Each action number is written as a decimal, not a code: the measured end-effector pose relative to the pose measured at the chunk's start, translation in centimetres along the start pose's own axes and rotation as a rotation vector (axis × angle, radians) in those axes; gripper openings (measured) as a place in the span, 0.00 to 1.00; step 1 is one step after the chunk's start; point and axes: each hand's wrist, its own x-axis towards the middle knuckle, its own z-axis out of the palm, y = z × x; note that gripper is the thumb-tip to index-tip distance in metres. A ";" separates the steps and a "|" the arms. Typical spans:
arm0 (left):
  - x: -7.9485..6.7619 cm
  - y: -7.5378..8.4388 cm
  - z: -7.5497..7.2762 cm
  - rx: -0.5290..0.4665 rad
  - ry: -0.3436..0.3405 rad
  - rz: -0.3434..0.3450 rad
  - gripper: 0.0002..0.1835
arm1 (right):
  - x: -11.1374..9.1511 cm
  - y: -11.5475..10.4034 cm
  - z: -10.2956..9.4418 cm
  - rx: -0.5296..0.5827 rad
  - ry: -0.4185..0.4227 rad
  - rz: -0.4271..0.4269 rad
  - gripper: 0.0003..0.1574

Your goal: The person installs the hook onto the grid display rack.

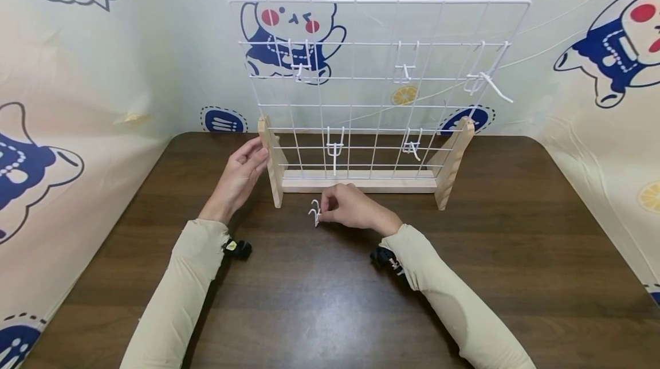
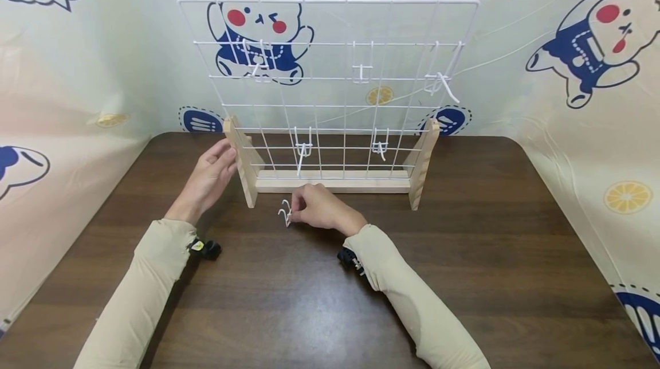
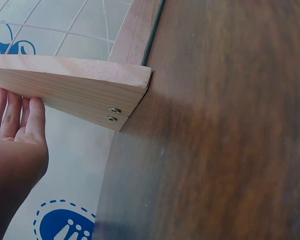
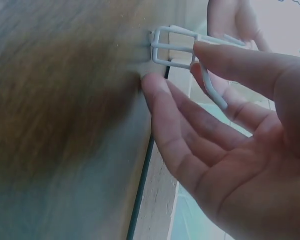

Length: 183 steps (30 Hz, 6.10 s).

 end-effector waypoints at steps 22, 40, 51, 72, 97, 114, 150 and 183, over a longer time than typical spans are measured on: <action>-0.1 0.1 0.0 0.003 0.011 -0.014 0.24 | 0.0 -0.2 0.0 0.286 0.023 0.004 0.13; -0.1 0.1 0.2 -0.016 -0.005 -0.006 0.24 | -0.2 0.4 -1.0 0.235 0.283 0.021 0.24; 0.1 0.2 0.3 -0.001 -0.008 -0.002 0.25 | -1.4 1.3 -1.0 0.183 0.369 0.033 0.11; -0.1 0.1 0.1 0.004 -0.019 -0.010 0.24 | -3.2 2.1 -2.2 0.242 0.626 0.070 0.13; 0.0 0.3 0.1 0.026 -0.013 0.007 0.24 | -4.7 -0.2 -5.0 0.176 0.915 -0.011 0.13; 0.1 -0.1 0.2 0.011 -0.002 -0.003 0.26 | -6.3 -1.1 -9.0 0.168 1.122 -0.040 0.13; -0.1 0.2 -0.2 0.017 0.012 -0.024 0.25 | -3.8 -1.4 -9.4 -0.240 1.131 0.023 0.15; -0.5 1.5 -0.5 0.183 0.017 -0.099 0.30 | -9.2 0.1 -9.3 -0.311 1.091 -0.078 0.09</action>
